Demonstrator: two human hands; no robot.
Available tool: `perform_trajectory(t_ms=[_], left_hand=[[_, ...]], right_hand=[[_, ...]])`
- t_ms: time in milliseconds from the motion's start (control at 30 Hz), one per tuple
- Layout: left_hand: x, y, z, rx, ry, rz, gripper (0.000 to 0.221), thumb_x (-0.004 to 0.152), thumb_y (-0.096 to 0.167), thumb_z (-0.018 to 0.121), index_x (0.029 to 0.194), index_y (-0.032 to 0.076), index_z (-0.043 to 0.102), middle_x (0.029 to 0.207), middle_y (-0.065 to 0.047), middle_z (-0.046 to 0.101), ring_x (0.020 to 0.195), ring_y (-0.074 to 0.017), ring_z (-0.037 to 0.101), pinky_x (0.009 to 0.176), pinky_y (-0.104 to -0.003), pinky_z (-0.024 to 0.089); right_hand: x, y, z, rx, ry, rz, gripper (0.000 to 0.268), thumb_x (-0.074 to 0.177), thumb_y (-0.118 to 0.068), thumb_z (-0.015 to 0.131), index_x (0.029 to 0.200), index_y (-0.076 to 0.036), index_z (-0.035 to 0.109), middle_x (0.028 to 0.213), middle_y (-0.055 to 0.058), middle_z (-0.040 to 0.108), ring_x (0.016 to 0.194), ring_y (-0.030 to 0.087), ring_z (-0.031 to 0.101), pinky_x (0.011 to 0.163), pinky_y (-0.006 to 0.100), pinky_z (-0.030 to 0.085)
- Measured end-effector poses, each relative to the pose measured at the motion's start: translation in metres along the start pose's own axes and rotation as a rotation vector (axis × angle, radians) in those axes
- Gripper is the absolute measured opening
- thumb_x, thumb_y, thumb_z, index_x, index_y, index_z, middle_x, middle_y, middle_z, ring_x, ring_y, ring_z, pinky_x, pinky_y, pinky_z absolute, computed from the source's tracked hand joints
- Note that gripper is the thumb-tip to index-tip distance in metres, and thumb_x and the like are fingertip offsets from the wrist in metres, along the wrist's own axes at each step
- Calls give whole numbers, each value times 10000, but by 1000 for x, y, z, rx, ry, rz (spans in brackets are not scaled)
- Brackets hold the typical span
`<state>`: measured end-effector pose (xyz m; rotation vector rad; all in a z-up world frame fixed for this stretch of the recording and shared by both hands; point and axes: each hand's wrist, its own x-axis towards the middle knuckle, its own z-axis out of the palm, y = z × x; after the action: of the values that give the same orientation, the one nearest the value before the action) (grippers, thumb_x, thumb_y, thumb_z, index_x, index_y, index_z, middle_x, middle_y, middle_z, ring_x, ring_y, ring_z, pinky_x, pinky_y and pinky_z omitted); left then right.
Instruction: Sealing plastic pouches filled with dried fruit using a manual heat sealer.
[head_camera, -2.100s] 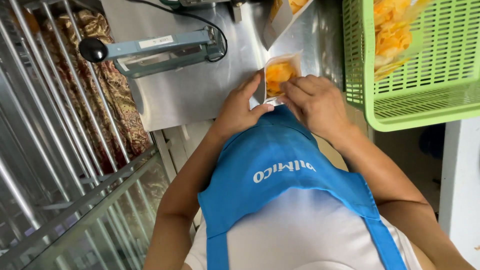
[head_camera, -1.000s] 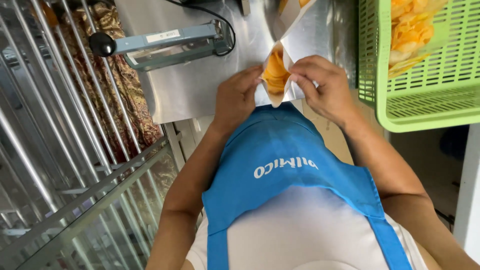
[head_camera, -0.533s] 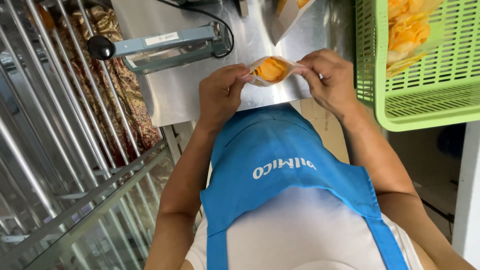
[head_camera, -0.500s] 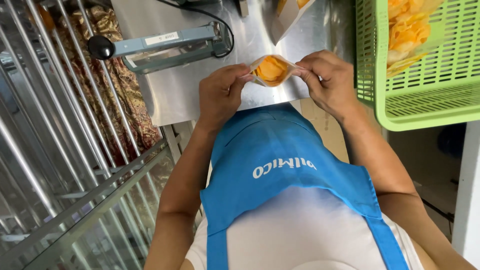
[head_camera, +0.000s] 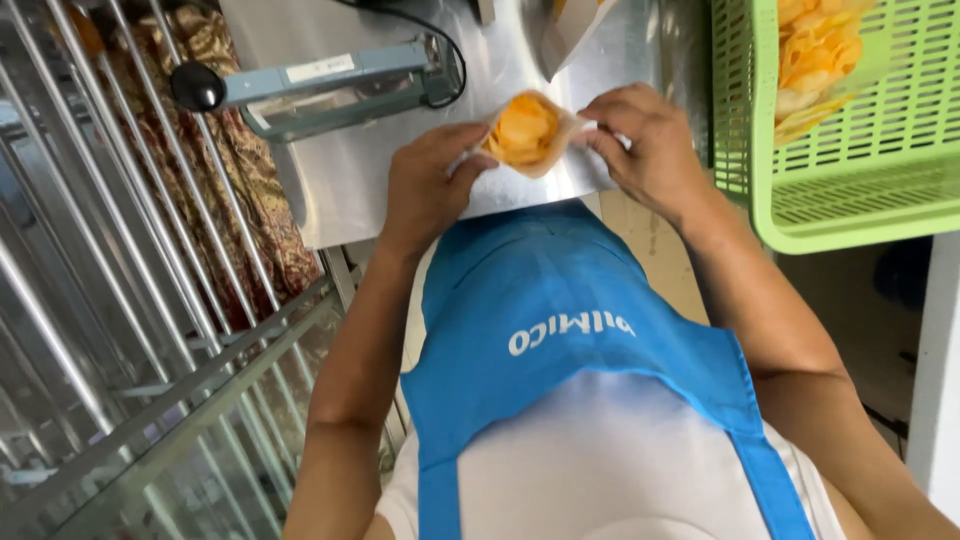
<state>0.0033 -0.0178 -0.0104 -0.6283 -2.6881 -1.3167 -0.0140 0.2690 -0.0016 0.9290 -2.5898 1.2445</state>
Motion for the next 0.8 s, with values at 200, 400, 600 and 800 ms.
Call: perform_trajectory(t_ms=[200, 400, 600, 800], left_hand=[[18, -2, 5, -17, 73, 116, 206, 988, 176, 749, 1146, 45, 747, 1133, -129, 770, 1087, -322, 744, 953, -429, 614], [9, 1, 7, -9, 137, 58, 135, 988, 129, 716, 1014, 10, 775, 1010, -141, 788, 1077, -328, 735, 875, -411, 636], [9, 6, 3, 10, 100, 83, 136, 1002, 127, 706, 1077, 37, 774, 1069, -107, 789, 1134, -318, 711, 932, -418, 609], [1, 5, 0, 84, 34, 89, 197, 977, 154, 767, 1133, 34, 747, 1138, -121, 767, 1175, -318, 683, 928, -439, 607]], right_hand=[[21, 7, 1, 16, 0, -106, 228, 1063, -154, 719, 1158, 53, 723, 1070, 196, 697, 958, 321, 627, 848, 425, 515], [11, 8, 12, -119, 78, -137, 244, 1107, -117, 691, 956, 73, 711, 874, 169, 685, 830, 296, 614, 759, 392, 516], [15, -9, 4, -108, 66, -167, 227, 1094, -116, 691, 979, 78, 712, 932, 174, 692, 855, 315, 598, 770, 391, 506], [10, -14, 4, -120, 19, -172, 213, 1083, -123, 709, 1003, 74, 718, 941, 176, 691, 868, 312, 601, 752, 385, 516]])
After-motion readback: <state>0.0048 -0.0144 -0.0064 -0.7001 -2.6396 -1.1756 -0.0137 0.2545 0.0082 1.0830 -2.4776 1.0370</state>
